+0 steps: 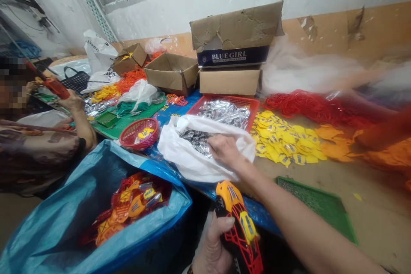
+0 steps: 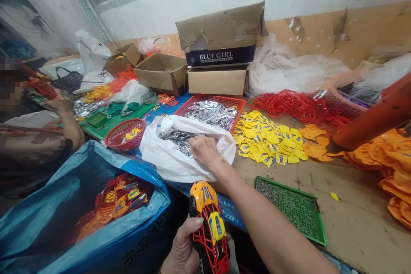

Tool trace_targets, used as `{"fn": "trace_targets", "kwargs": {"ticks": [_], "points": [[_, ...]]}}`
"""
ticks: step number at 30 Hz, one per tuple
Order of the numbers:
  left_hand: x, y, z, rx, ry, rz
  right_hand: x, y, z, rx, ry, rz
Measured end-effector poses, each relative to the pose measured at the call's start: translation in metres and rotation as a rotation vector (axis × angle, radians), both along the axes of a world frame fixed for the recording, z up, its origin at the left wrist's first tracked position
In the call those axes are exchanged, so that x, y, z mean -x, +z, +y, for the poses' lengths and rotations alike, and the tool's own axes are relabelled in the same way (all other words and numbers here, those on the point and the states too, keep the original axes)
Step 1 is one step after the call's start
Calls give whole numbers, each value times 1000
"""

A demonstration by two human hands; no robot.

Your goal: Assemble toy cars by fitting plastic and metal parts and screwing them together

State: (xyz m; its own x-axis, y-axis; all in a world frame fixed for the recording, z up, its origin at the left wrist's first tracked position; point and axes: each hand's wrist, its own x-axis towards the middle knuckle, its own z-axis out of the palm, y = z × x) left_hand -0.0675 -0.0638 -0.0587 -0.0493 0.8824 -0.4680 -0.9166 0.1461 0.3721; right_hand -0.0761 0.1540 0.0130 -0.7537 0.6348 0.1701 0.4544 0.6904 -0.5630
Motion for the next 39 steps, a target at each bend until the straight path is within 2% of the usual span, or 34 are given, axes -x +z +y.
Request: {"fn": "trace_targets", "kwargs": {"ticks": [5, 10, 16, 19, 23, 26, 29, 32, 36, 39], "points": [[7, 14, 7, 0, 63, 74, -51, 10, -24, 168, -48, 367], [4, 36, 23, -18, 52, 97, -99, 6, -50, 393, -136, 621], [-12, 40, 25, -64, 43, 130, -132, 6, -66, 493, -156, 759], [-13, 41, 23, -89, -10, 81, -150, 6, -72, 493, -163, 771], [-12, 48, 24, -254, -272, -69, -175, 4, -80, 503, -104, 781], [-17, 50, 27, -361, -388, -100, -184, 1, -87, 522, -35, 875], [-23, 48, 26, -400, -419, -71, -187, -5, -96, 641, 22, 970], [-26, 47, 22, -370, -436, -9, -186, -11, -104, 734, 7, 947], [-25, 48, 17, -321, -416, 184, -190, -17, -107, 747, 9, 913], [-26, 52, 15, -309, -359, 337, -198, -20, -109, 629, -63, 986]]}}
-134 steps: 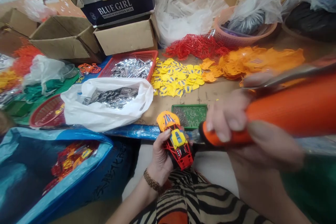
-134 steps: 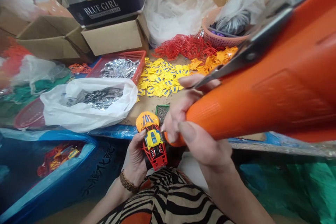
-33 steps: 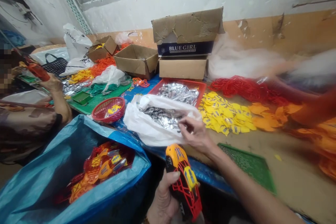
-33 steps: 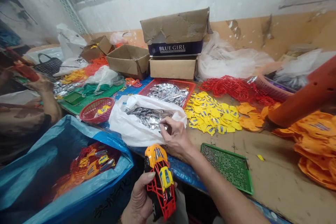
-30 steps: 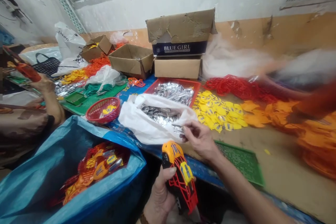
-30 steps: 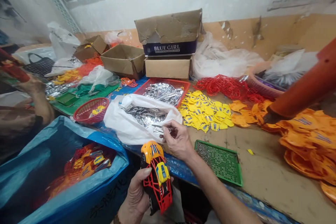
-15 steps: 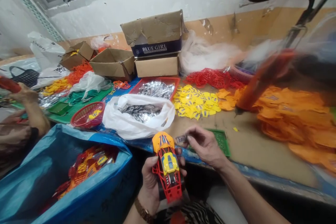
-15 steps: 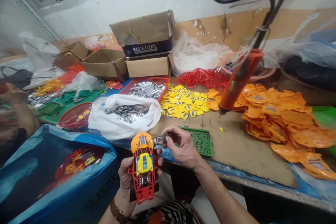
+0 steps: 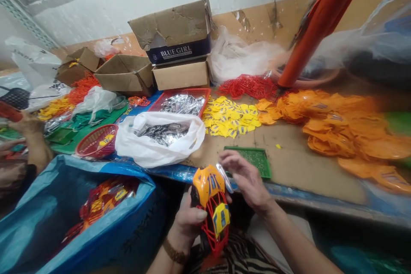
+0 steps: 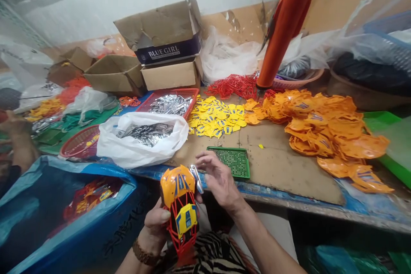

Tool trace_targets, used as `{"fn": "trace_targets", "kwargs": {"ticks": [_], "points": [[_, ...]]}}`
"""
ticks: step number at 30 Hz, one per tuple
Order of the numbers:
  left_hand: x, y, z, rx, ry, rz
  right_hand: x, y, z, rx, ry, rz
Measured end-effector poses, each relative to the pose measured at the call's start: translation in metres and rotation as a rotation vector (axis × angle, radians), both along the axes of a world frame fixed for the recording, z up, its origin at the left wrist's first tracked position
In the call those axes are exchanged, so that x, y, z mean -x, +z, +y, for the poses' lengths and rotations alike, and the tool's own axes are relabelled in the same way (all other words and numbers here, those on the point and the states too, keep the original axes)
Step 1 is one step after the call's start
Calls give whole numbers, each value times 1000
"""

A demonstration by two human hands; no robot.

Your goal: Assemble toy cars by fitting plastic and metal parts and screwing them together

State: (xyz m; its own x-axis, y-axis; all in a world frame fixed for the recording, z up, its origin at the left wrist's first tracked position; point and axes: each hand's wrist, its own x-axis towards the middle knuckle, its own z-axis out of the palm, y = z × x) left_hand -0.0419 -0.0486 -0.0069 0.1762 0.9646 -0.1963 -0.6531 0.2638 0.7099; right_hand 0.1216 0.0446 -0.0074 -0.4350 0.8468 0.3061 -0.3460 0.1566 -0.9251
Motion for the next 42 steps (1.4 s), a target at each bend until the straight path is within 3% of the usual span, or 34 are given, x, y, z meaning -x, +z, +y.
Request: {"fn": "trace_targets", "kwargs": {"ticks": [4, 9, 20, 22, 25, 28, 31, 42], "points": [[-3, 3, -1, 1, 123, 121, -11, 2, -9, -228, -227, -220], [-7, 1, -4, 22, 170, 126, -15, 5, -13, -680, -349, -450], [-14, -7, 2, 10, 166, 73, -20, 1, -4, -998, -462, -701], [-16, -10, 4, 58, 149, 23, -24, 2, -2, -990, -492, -718], [-20, -9, 11, 138, 147, -64, -28, 11, -4, -835, -590, -638], [-24, -7, 20, 111, 273, -78, -25, 26, -15, -707, -492, -472], [-25, -7, 24, 47, 362, -35, -18, 36, -27, -706, -331, -427], [-22, -21, 11, 1, 398, 86, -16, 43, -32, -759, -298, -600]]}}
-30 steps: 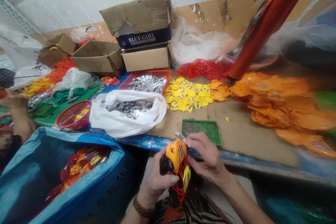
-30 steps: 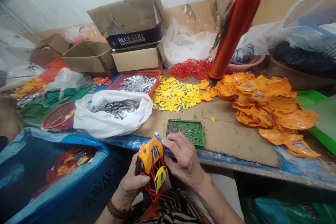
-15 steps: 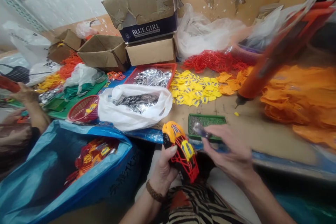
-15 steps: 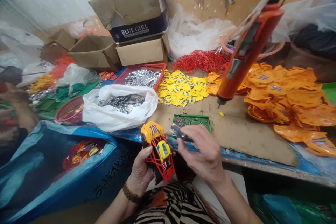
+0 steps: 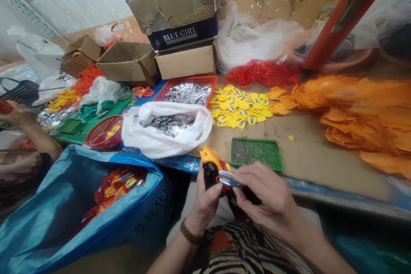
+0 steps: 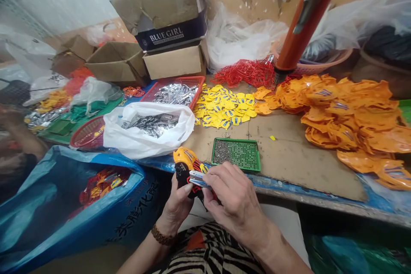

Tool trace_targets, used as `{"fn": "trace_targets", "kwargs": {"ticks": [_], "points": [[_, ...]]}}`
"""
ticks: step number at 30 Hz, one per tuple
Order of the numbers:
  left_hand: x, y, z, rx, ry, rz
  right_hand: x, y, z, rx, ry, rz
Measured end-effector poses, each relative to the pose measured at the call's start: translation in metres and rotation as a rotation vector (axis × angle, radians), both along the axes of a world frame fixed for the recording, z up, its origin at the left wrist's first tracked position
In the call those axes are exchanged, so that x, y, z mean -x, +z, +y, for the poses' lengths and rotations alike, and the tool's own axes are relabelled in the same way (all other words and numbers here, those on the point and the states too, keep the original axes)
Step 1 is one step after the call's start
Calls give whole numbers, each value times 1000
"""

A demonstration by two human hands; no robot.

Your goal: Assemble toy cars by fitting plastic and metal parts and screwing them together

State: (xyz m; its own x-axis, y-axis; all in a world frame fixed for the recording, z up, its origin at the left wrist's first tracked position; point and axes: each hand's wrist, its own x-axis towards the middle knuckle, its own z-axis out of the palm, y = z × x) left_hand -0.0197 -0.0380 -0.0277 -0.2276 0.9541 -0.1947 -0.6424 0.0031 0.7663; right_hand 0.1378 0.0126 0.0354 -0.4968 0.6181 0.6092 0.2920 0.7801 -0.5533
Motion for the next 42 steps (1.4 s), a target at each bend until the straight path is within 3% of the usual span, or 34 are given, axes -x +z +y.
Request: {"fn": "trace_targets", "kwargs": {"ticks": [7, 11, 19, 23, 31, 39, 42], "points": [[-5, -8, -2, 47, 61, 62, 1, -7, -4, 19, -33, 19], [-10, -4, 0, 29, 97, 68, 5, -13, -9, 19, -89, 53], [-9, 3, 3, -50, 29, 299, 11, -15, -14, -24, -151, 65], [-7, 2, 4, -25, 32, 340, 11, -13, -13, -22, -141, 56], [-5, 17, 7, -11, 62, 437, 10, -9, -13, 39, -107, 123], [0, 9, 6, -41, 29, 447, 11, -13, -11, 105, -54, 206], [0, 8, 7, -50, 30, 443, 12, -14, -11, 62, -84, 200]]}}
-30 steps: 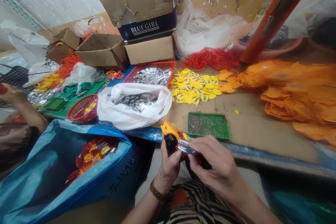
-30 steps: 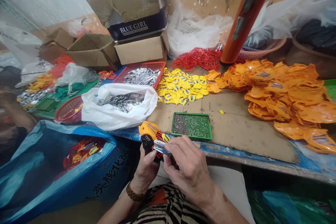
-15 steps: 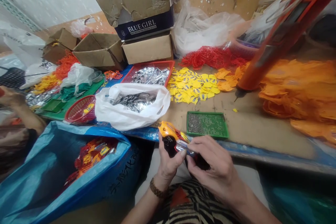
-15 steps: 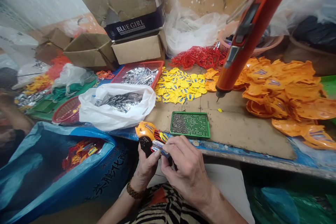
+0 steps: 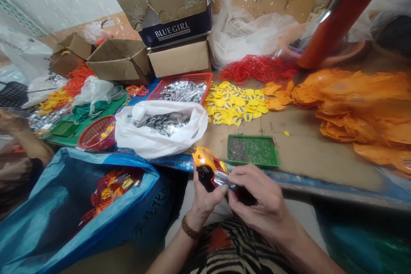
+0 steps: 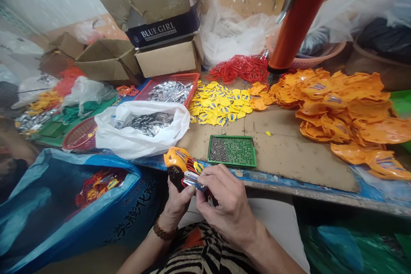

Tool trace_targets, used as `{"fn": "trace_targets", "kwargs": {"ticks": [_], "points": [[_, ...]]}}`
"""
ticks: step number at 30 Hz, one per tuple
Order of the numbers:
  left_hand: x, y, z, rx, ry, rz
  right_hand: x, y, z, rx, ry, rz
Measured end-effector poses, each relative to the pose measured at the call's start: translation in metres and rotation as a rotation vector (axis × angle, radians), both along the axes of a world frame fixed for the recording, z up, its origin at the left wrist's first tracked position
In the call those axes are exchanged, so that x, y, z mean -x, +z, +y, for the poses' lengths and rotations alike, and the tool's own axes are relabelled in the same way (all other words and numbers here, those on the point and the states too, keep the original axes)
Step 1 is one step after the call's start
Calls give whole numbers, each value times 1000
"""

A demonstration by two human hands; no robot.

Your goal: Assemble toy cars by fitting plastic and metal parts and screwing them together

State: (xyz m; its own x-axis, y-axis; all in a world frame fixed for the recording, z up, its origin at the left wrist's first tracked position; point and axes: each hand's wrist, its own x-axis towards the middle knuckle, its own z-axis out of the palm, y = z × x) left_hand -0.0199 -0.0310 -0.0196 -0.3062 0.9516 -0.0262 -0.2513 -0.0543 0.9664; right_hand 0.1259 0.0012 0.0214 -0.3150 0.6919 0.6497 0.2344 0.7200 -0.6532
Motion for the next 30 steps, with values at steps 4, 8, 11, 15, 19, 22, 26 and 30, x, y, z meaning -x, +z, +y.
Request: {"fn": "trace_targets", "kwargs": {"ticks": [4, 8, 11, 15, 19, 22, 26, 30], "points": [[-2, -4, 3, 16, 17, 4, 2, 0, -2, -126, -83, -71], [-2, -8, 5, 29, 54, 85, 3, 1, -3, -76, -69, -55], [-3, -9, 5, 27, 68, 112, 4, 0, -4, -31, -84, -20], [-6, -9, 6, 32, 119, 111, 6, -1, -6, -80, -123, -62], [-8, -12, 5, 49, 125, 109, 7, -1, -8, -97, -142, -72], [-8, -15, 4, 46, 114, 125, 6, -1, -7, -6, -117, -36], [-6, -15, 4, 24, 104, 155, 2, -2, -4, 47, -76, -15], [-4, -12, 5, 6, 69, 152, -2, -3, 1, 87, -15, 35]]}}
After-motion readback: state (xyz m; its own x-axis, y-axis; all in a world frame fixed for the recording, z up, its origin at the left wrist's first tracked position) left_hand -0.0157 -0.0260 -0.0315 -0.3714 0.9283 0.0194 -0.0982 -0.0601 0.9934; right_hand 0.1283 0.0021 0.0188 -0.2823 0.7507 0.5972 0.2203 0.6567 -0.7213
